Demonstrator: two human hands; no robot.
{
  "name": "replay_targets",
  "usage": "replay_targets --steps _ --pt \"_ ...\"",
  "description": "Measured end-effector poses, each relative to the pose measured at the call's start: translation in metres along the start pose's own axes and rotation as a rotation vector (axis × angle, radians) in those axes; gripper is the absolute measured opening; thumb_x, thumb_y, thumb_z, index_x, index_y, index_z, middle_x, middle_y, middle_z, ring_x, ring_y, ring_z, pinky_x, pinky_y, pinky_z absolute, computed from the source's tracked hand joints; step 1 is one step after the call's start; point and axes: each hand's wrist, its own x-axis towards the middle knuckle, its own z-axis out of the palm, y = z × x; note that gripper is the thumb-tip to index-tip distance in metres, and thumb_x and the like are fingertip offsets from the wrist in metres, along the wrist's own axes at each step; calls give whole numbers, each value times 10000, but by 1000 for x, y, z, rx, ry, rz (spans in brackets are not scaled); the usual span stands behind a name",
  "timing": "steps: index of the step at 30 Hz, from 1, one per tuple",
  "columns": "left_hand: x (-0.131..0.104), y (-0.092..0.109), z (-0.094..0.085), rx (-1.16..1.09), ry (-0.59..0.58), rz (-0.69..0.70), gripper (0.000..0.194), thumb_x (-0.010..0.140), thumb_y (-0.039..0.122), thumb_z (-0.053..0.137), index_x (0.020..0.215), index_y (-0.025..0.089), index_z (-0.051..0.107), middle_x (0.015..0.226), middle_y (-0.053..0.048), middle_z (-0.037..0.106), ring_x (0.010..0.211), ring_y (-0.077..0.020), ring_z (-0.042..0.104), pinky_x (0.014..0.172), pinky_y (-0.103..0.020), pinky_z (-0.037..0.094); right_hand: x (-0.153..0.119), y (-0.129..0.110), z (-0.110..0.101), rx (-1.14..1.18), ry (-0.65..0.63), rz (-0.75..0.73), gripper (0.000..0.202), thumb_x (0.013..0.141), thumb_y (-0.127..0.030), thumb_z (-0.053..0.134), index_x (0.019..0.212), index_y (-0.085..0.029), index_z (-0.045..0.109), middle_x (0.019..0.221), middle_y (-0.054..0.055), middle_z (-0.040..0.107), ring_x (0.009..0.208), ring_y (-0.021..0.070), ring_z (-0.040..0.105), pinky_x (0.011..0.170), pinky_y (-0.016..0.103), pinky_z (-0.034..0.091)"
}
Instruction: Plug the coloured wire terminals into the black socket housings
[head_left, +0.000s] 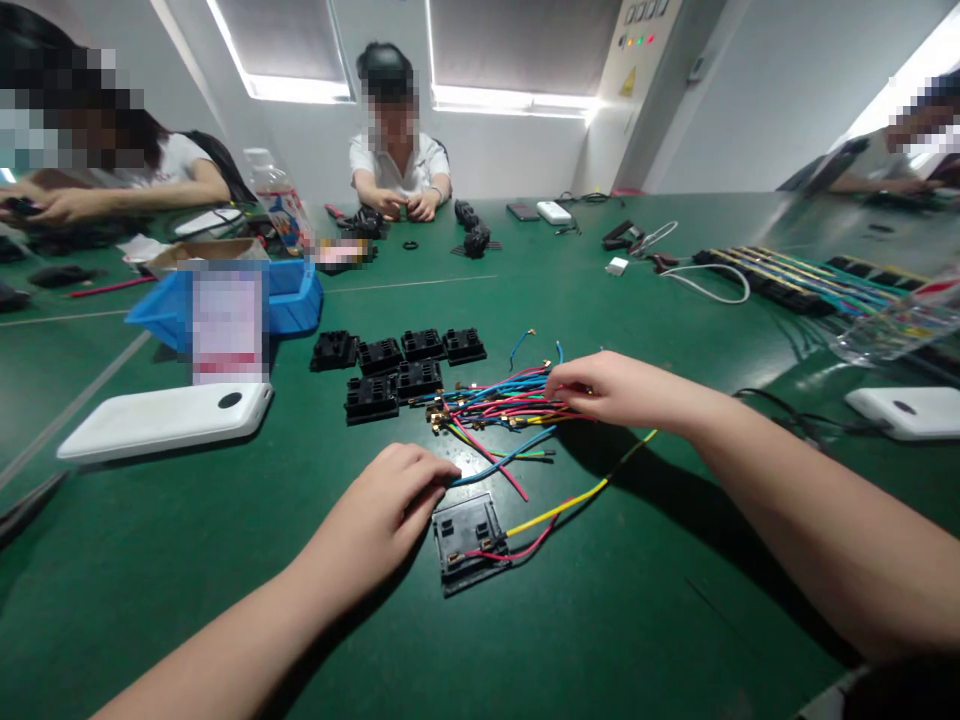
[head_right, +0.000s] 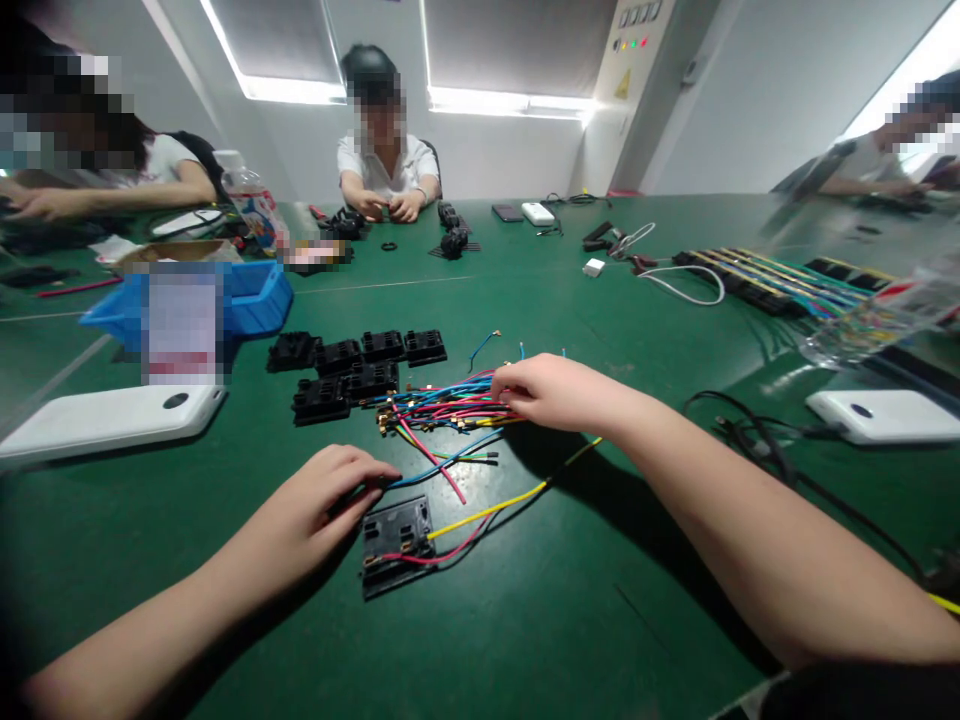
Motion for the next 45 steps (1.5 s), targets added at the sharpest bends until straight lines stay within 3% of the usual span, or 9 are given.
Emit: replay_targets --steps 7,11,14,18,21,25,35,42,45 --pt "-1 -2 1 7 3 10 158 921 283 521 955 214 660 965 -57 653 927 -210 582 808 -345 499 16 -33 31 -2 111 -67 184 913 -293 522 973 -165 640 935 61 666 840 171 575 721 281 407" --pt "-2 -3 0 -18 19 -2 171 940 281 501 949 200 651 931 -51 663 906 -201 580 803 -340 486 26 -46 44 -21 109 -103 186 917 -336 524 878 -178 613 866 37 644 789 157 551 697 273 395" --pt "-2 -2 -1 -19 26 -1 160 940 275 505 945 202 647 917 -46 662 894 -197 581 787 -331 483 30 -52 45 -55 88 -122 211 843 -410 623 852 -200 602 853 21 629 780 164 542 661 271 385" --pt "-3 -1 -2 -36 27 3 154 944 260 498 941 199 640 921 -47 654 900 -194 577 790 -325 477 34 -48 39 -148 155 -61 335 771 -309 666 1066 -169 588 1118 123 597 1019 271 516 817 382 404" --pt "-2 0 -1 -51 8 -6 157 948 258 491 945 199 636 920 -45 652 900 -193 572 794 -326 470 42 -35 35 -194 185 -13 574 754 -257 634 1296 -145 483 1371 185 462 1223 347 403 949 479 349" --pt "-1 -2 0 -62 -9 -26 154 949 252 487 938 196 630 919 -40 651 900 -193 564 800 -329 456 54 -20 34 -209 54 -41 503 738 -286 640 1223 -176 561 1186 115 605 1075 265 542 887 366 424" --pt "-2 1 -1 -90 -5 -51 137 938 232 497 930 181 624 915 -35 640 905 -185 549 819 -324 435 72 -30 31 -319 -64 46 235 703 -289 596 901 -168 631 873 114 678 769 250 623 638 324 417" --pt "1 3 1 -136 66 -136 134 903 252 532 929 192 649 971 -50 634 963 -213 536 873 -362 410 63 -28 31 -285 -24 -58 157 747 -288 567 859 -181 591 965 118 644 908 246 586 747 313 406" --pt "4 7 1 -226 128 -203 108 852 270 592 879 207 675 990 -48 635 987 -228 533 895 -374 391 59 -28 33 -237 -1 -76 153 759 -254 550 897 -192 570 907 97 651 848 242 589 704 311 384"
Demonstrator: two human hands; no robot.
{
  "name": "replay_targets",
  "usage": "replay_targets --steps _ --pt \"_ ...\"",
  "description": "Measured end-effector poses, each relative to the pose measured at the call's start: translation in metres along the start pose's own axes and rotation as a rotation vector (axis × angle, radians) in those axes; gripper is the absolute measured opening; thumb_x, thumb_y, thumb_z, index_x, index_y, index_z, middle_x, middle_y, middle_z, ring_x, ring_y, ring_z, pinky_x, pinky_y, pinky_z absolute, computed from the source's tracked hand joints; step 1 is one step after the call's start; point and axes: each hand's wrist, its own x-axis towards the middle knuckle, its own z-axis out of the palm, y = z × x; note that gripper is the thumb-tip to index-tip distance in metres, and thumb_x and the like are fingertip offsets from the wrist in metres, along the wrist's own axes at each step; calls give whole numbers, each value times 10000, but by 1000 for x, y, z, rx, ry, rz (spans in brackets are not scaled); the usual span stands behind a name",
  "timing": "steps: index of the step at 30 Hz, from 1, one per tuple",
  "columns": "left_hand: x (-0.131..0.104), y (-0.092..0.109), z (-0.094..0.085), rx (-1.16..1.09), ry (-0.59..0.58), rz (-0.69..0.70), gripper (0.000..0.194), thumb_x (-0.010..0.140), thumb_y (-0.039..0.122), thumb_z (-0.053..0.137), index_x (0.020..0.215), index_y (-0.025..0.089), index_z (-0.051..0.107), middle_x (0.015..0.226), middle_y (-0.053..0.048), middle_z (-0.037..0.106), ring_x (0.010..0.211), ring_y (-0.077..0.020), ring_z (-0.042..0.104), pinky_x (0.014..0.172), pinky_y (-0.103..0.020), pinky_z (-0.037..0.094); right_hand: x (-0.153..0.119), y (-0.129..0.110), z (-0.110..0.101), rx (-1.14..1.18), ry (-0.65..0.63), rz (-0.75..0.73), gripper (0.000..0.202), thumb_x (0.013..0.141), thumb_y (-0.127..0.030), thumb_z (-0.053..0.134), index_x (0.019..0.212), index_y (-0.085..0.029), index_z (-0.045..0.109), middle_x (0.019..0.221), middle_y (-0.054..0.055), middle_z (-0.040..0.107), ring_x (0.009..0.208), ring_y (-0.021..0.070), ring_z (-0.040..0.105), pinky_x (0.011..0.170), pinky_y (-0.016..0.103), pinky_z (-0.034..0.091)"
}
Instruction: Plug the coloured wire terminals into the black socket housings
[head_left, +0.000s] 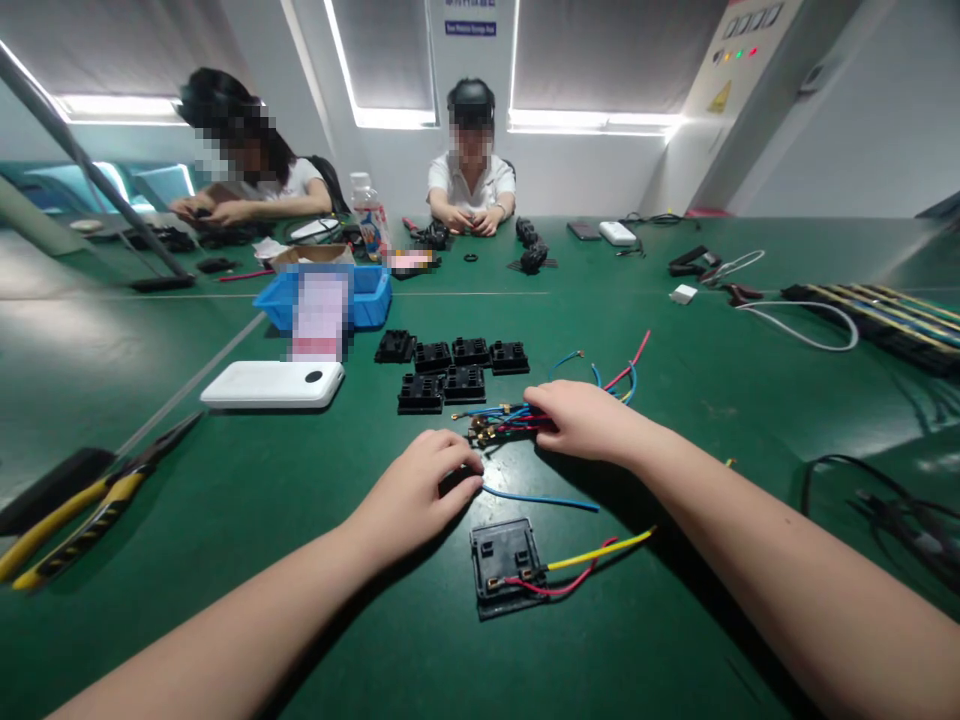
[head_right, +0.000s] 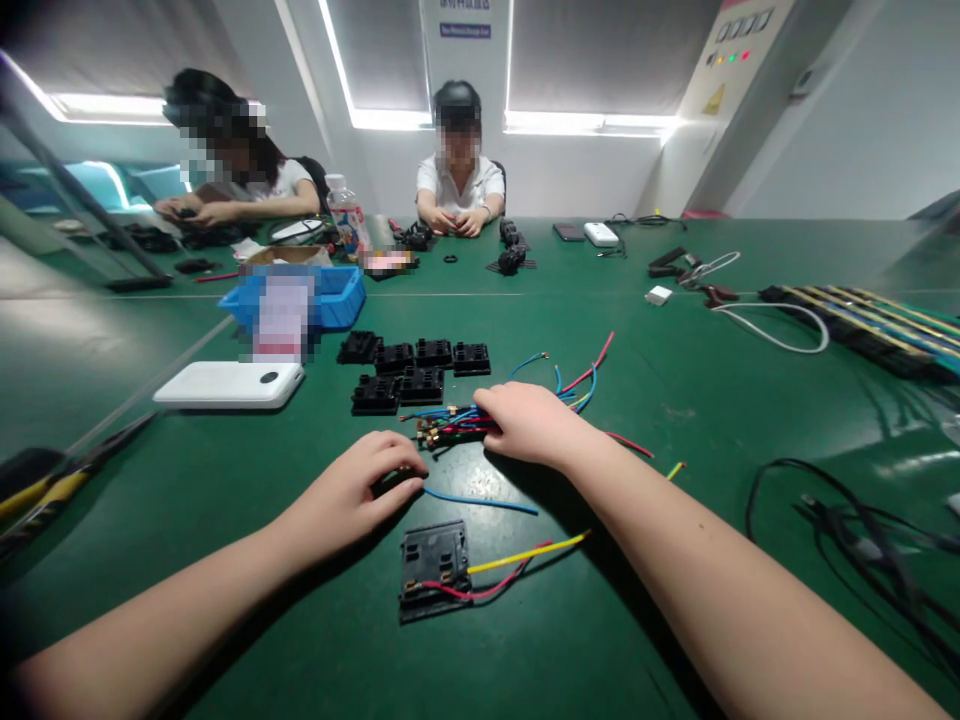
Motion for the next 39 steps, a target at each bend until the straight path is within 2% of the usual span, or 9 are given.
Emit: replay_targets --steps 4,9,15,18,20,24,27,32,39 --pt "5 6 3 -94 126 -99 155 845 317 595 791 189 664 871 -31 641 876 -200 562 817 -326 408 0 3 2 148 6 -3 221 752 -248 564 968 -201 565 794 58 652 715 223 580 609 290 342" --pt "25 2 11 -287 367 -251 520 954 471 377 551 165 495 516 17 444 531 -123 430 552 -252 333 4 13 5 465 -15 -1 259 805 -254 538 1058 -202 561 881 37 673 762 191 598 681 286 418" --pt "53 -9 17 -520 585 -219 349 936 492 441 763 188 457 669 42 443 596 -96 420 566 -208 359 6 21 2 842 -50 3 322 813 -274 564 1119 -175 544 1057 47 651 919 180 608 816 302 468" --pt "52 -8 14 -637 517 -215 346 884 541 518 968 207 484 769 31 512 638 -96 498 600 -212 424 5 21 -1 974 -81 -1 392 800 -302 592 1160 -164 522 1077 62 643 910 179 610 789 301 482" --pt "49 -6 11 -713 372 -216 474 800 551 629 1087 194 508 846 -9 593 690 -124 577 638 -250 482 4 20 -2 1036 -107 -10 409 789 -309 609 1160 -161 522 1088 67 642 920 183 610 797 304 485" --pt "48 -4 6 -786 149 -254 470 645 402 810 978 136 613 802 -45 666 660 -140 614 632 -268 511 3 17 -2 1094 -162 -14 365 785 -297 625 1120 -169 558 1078 57 647 959 198 600 865 325 469" --pt "49 -5 5 -798 118 -293 324 692 363 781 856 122 640 708 -16 643 588 -102 581 591 -236 489 1 14 -2 1087 -191 15 320 825 -283 588 1130 -188 566 1078 41 642 970 199 588 889 336 456" --pt "47 -5 6 -786 107 -317 318 713 390 762 810 111 648 622 -1 607 531 -105 566 538 -234 472 -1 12 -4 1005 -219 24 283 872 -287 541 1142 -203 562 1069 28 633 960 194 574 886 339 456" --pt "50 -8 6 -747 131 -259 368 735 354 740 1021 136 662 931 -87 717 776 -169 655 693 -278 519 -2 14 -8 908 -208 -16 309 898 -358 509 1166 -216 567 1087 22 641 979 202 572 886 338 449"
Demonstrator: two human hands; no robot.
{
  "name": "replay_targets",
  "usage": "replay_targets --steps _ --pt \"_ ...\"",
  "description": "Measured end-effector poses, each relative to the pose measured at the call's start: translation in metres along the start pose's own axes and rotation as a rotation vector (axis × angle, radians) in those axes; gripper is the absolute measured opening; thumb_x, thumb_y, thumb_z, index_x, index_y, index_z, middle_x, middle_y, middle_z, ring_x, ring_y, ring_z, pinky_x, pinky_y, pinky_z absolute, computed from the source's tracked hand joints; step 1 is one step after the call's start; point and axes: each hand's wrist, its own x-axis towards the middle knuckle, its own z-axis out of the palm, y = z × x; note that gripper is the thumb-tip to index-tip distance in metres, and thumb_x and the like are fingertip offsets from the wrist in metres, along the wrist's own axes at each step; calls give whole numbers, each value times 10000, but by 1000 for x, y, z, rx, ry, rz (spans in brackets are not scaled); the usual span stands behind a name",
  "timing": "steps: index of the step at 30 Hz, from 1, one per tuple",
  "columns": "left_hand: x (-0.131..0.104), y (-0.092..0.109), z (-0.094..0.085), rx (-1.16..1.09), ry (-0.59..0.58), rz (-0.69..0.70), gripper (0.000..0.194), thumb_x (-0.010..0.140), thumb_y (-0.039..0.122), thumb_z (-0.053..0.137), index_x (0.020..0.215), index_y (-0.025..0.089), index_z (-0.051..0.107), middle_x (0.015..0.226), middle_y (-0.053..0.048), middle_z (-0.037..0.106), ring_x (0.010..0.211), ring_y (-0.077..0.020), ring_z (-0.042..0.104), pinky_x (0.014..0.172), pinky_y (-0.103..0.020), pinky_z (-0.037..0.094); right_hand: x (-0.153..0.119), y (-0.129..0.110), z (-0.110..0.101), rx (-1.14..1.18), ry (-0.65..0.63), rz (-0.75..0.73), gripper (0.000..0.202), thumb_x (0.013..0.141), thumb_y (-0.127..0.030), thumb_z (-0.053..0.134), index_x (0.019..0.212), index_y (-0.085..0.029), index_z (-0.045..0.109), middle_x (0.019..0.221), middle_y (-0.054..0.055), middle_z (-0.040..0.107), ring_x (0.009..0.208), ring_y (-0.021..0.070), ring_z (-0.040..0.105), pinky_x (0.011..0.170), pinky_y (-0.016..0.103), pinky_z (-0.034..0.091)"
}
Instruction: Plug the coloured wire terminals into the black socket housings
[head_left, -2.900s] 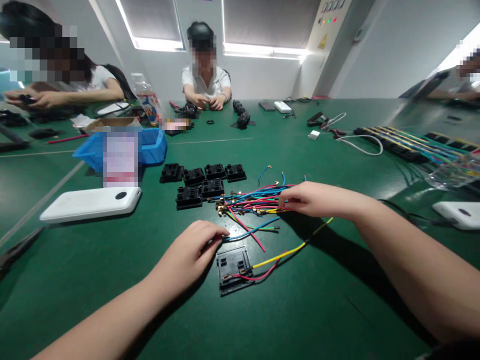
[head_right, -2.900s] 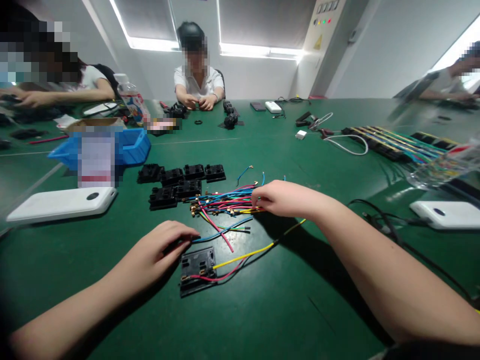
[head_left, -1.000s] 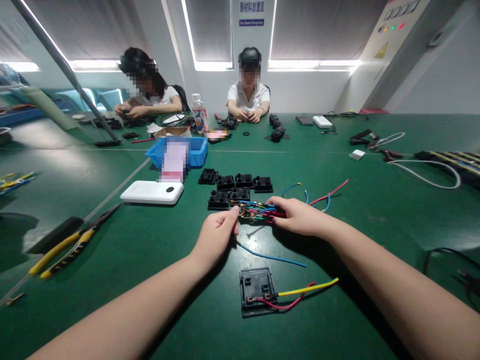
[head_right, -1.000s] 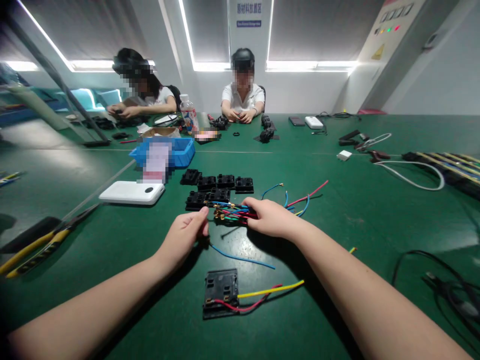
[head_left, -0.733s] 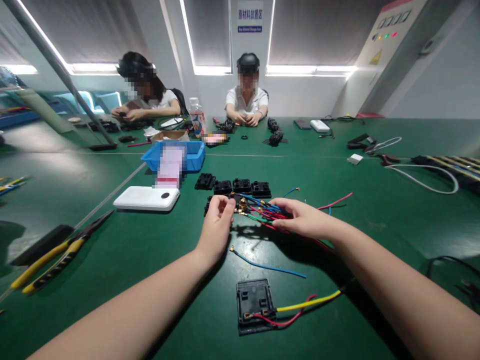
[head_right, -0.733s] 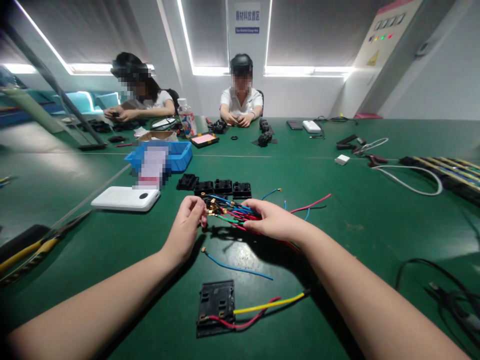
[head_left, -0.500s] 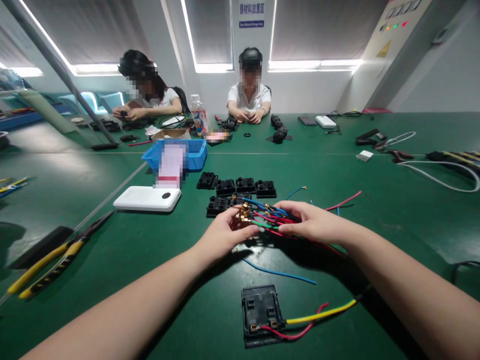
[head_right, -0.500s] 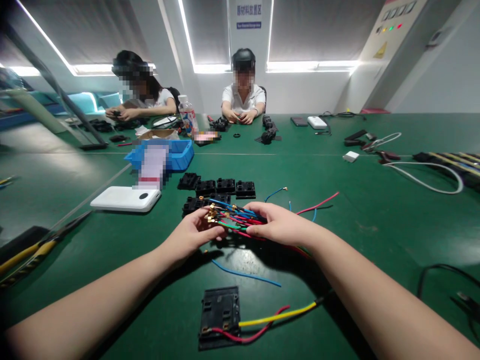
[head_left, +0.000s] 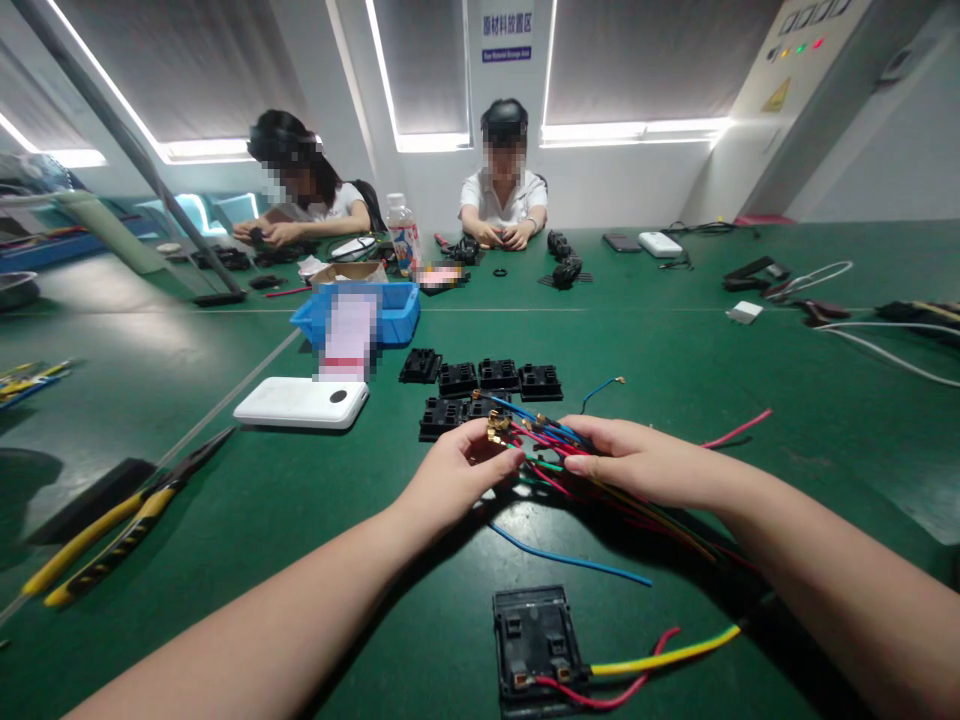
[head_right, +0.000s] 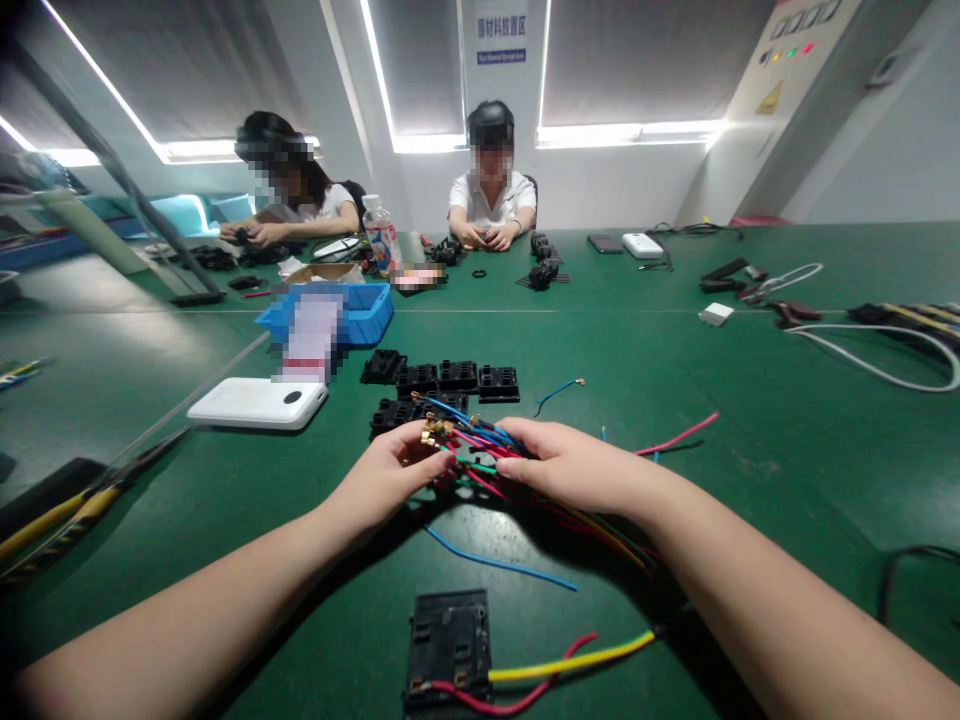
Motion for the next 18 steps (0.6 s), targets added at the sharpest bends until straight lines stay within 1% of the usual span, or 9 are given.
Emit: replay_targets --steps 2,5,8,11,13,16,18 --pt "1 -1 0 18 1 15 326 747 317 721 1009 134 661 928 -90 720 813 -185 661 730 -298 523 0 -1 -1 -54 1 13 315 898 -392 511 1147 -212 580 1090 26 649 989 213 576 893 348 445" --pt "1 -1 1 47 0 35 263 738 236 702 977 138 654 912 -76 718 885 -200 663 820 -329 518 2 -2 -3 -114 16 17 341 890 -439 518 1130 -212 602 1070 25 668 966 218 592 855 344 455" --pt "0 -1 2 84 9 43 214 740 189 678 945 137 647 910 -68 707 907 -194 654 874 -337 502 3 -2 -5 -185 80 19 327 881 -429 525 1092 -206 636 1012 29 692 895 211 612 802 333 462" --pt "-1 -1 3 110 9 43 286 754 235 686 1021 148 629 905 -54 685 842 -170 639 803 -309 511 4 -2 -6 -300 171 10 309 884 -387 512 1083 -203 661 1019 50 709 893 222 626 816 348 459" --pt "-2 -1 3 117 26 46 301 776 302 681 1031 158 612 865 -34 665 772 -147 619 717 -272 505 4 -2 -5 -332 192 -15 320 899 -379 488 1101 -204 664 1066 57 710 934 225 630 849 352 455" --pt "-3 0 2 141 99 47 248 810 387 640 850 145 605 726 -4 616 654 -118 564 620 -234 455 4 -3 -3 -320 186 -42 325 917 -377 462 1112 -214 665 1094 46 707 959 214 633 862 339 456" --pt "-3 0 2 163 158 56 255 813 397 626 816 142 603 714 -1 606 637 -114 539 607 -231 429 4 -4 -3 -318 195 -51 327 928 -371 438 1112 -222 664 1080 41 709 946 209 635 845 333 459"
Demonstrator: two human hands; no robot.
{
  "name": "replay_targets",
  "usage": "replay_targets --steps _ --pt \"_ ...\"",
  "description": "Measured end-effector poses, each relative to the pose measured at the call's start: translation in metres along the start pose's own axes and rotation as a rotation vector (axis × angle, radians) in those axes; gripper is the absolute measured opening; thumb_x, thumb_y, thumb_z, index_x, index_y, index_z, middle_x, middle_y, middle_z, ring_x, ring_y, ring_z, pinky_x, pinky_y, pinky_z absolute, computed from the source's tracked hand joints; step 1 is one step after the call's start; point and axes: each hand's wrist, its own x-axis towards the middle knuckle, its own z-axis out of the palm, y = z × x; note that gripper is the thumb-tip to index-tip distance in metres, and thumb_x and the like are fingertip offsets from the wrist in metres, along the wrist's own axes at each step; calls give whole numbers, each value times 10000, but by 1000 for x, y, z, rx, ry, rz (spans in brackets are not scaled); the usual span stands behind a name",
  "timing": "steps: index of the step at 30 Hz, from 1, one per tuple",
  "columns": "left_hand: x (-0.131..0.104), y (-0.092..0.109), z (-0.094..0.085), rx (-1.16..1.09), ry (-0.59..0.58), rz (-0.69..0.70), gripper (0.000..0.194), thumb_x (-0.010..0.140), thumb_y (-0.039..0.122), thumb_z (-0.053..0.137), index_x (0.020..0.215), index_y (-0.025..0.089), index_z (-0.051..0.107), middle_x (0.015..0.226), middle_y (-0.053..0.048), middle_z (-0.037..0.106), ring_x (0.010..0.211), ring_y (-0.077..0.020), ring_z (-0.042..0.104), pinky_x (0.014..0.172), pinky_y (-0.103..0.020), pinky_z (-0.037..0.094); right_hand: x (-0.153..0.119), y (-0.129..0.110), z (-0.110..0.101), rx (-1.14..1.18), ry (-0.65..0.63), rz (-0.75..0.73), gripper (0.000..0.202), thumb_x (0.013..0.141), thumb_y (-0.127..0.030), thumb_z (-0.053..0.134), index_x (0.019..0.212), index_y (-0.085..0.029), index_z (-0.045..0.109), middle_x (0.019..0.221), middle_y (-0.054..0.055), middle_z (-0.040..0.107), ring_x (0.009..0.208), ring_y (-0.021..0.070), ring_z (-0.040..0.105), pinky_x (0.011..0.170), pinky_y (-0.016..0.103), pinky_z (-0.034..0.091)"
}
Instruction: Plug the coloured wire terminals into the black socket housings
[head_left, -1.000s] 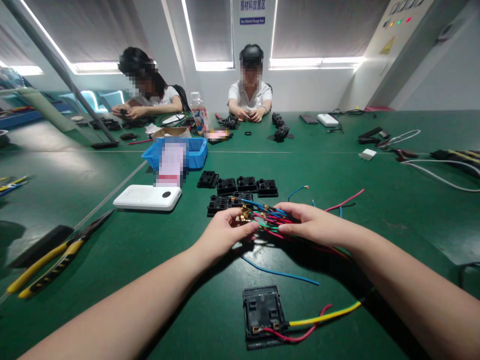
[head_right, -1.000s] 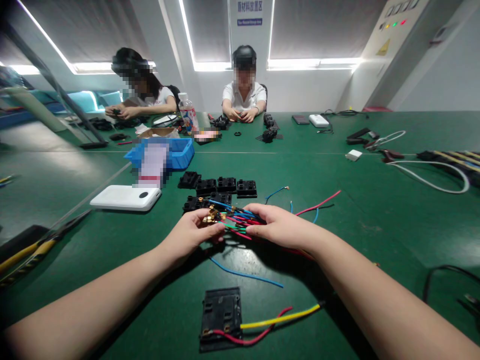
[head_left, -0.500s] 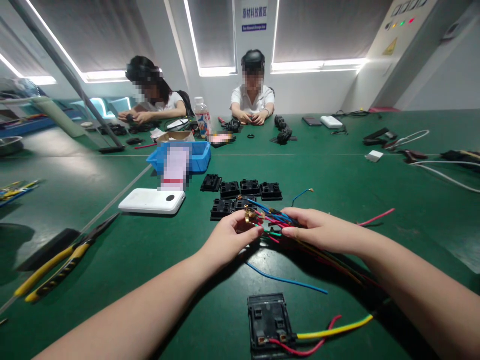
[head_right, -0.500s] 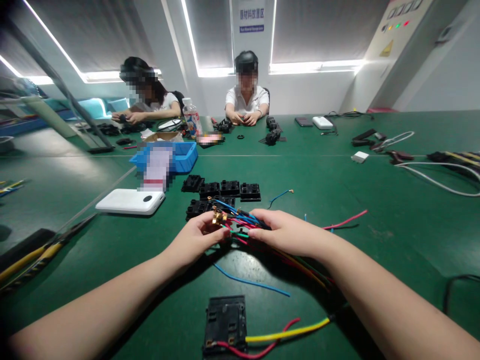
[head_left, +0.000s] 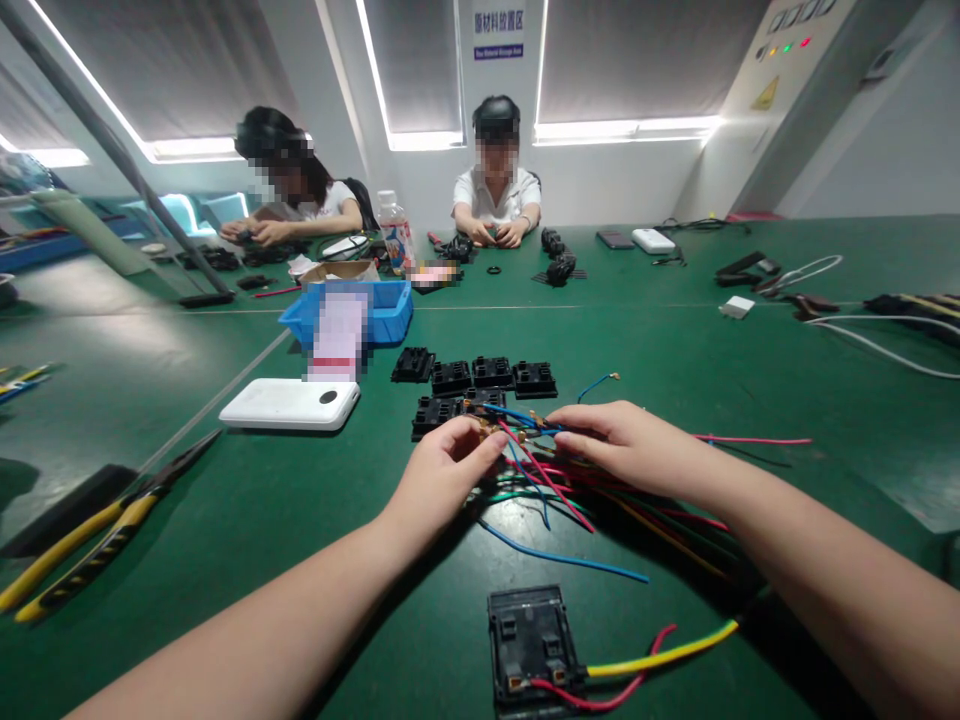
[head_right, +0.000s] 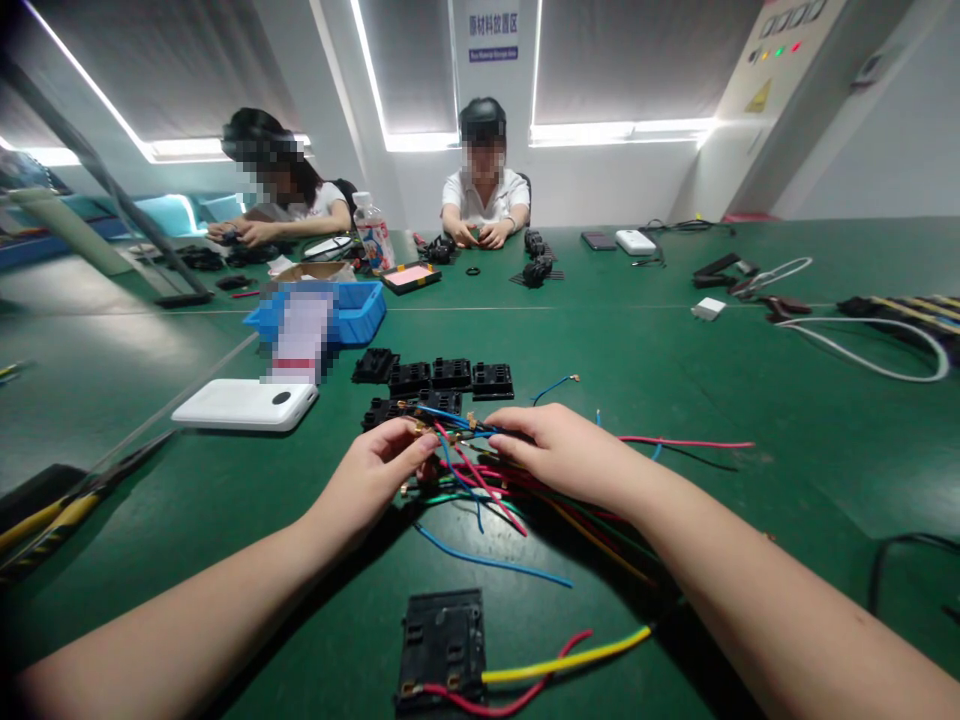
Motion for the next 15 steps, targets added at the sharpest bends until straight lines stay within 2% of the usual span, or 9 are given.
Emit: replay_targets --steps 4,6,8,10,13,15 --pt "0 0 -1 28 53 28 223 774 313 620 924 148 619 855 -26 643 750 -141 571 687 -251 445 0 1 -3 -72 113 5 309 922 -380 446 1058 -216 670 950 40 723 838 199 638 753 315 458" --pt "-2 2 -2 43 58 36 172 739 256 592 868 145 614 829 -25 635 755 -147 569 697 -256 446 -1 3 -5 -98 172 20 282 903 -382 480 1018 -213 674 879 32 722 777 190 636 703 303 453" --pt "-3 4 -3 54 58 39 121 711 228 550 787 146 596 764 -19 615 715 -144 556 669 -253 443 -1 5 -5 -89 167 31 264 896 -375 494 1000 -218 680 885 28 726 782 189 644 696 299 461" --pt "-5 5 -5 64 45 39 110 716 244 520 703 150 575 691 -18 597 664 -144 546 639 -256 443 -1 6 -4 -92 127 24 266 900 -372 497 1030 -225 677 982 36 726 878 201 652 768 314 476" --pt "-5 6 -6 96 43 50 258 792 326 485 617 154 567 624 -31 592 623 -152 548 618 -266 442 -3 2 -1 -180 132 -48 283 892 -387 532 1090 -221 646 1147 64 673 1065 231 595 929 371 443" --pt "-5 5 -7 129 79 62 345 840 370 464 579 160 550 591 -28 576 595 -147 537 595 -261 427 -5 -3 1 -226 152 -97 316 875 -425 568 1107 -217 622 1186 80 637 1110 240 557 962 392 426"
